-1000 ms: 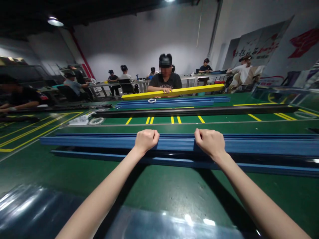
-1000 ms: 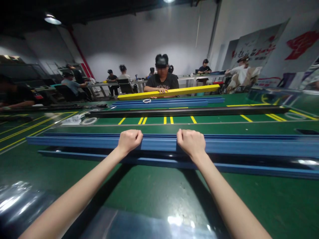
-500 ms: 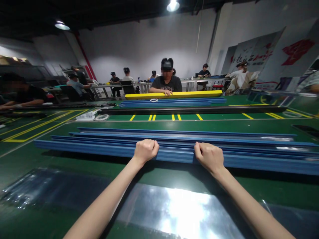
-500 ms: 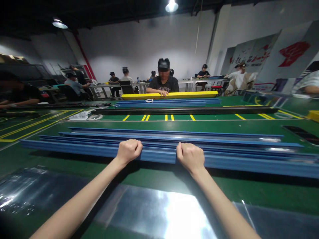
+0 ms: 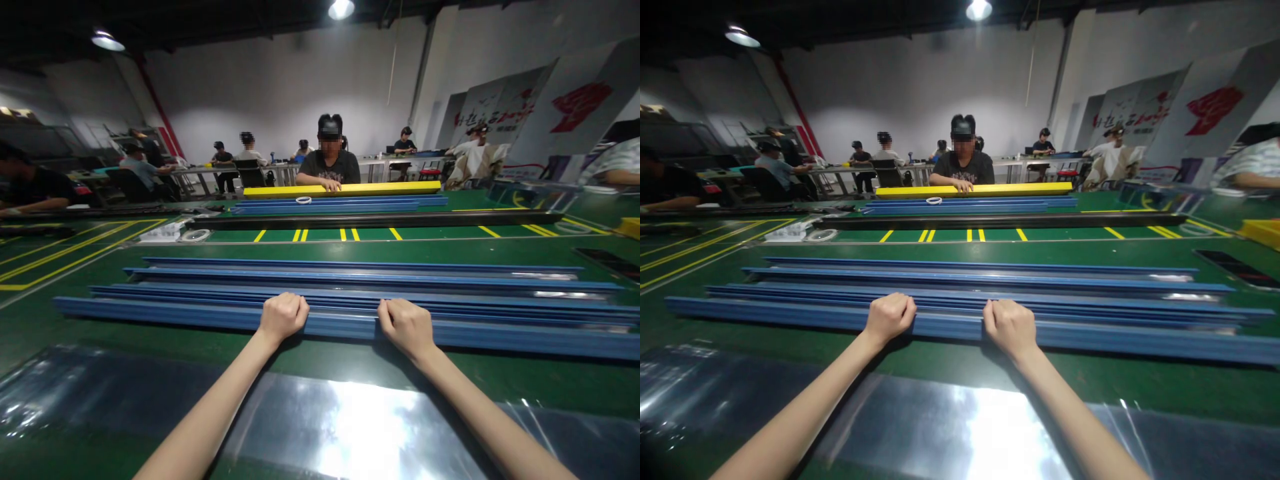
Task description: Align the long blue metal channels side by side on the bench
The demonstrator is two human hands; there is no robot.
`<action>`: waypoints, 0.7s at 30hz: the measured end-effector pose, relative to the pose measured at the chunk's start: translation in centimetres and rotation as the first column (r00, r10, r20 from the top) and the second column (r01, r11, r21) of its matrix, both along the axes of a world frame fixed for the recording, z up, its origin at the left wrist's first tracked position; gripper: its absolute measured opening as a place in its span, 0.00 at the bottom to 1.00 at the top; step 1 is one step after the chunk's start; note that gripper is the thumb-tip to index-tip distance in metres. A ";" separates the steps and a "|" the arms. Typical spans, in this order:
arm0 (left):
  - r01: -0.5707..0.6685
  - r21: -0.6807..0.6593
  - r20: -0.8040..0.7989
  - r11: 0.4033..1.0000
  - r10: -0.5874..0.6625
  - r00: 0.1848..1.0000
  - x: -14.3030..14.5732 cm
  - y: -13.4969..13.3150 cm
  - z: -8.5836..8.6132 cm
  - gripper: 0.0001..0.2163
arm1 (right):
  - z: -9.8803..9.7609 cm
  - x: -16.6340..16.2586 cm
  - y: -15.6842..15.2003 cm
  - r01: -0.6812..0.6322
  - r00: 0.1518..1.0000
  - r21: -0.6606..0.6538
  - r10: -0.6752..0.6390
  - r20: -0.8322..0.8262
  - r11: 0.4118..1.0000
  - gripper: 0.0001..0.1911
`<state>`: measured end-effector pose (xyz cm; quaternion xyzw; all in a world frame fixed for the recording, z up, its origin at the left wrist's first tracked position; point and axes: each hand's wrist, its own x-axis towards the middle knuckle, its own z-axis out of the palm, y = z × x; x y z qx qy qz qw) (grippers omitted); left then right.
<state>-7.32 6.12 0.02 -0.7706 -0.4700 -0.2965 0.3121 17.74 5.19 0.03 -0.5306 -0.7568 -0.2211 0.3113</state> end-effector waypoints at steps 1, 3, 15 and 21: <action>0.008 0.009 0.004 1.000 -0.008 1.000 -0.1 0.0 -0.1 0.19 | -0.1 0.0 0.0 -0.002 1.000 -0.007 0.002 -0.004 1.000 0.23; 0.021 0.019 0.011 1.000 -0.021 1.000 -0.2 0.0 -0.2 0.18 | -0.1 -0.1 0.0 -0.003 1.000 -0.027 0.003 -0.015 1.000 0.23; 0.041 -0.080 0.012 0.996 -0.040 0.999 -1.6 -0.5 -1.1 0.16 | 0.1 -1.1 -1.1 -0.010 0.999 -0.197 0.000 -0.051 0.980 0.23; 0.016 -0.116 -0.027 0.993 -0.020 0.999 -1.6 -1.1 -0.7 0.15 | 3.0 -0.6 -2.7 -0.021 1.000 -0.427 0.021 -0.003 0.904 0.19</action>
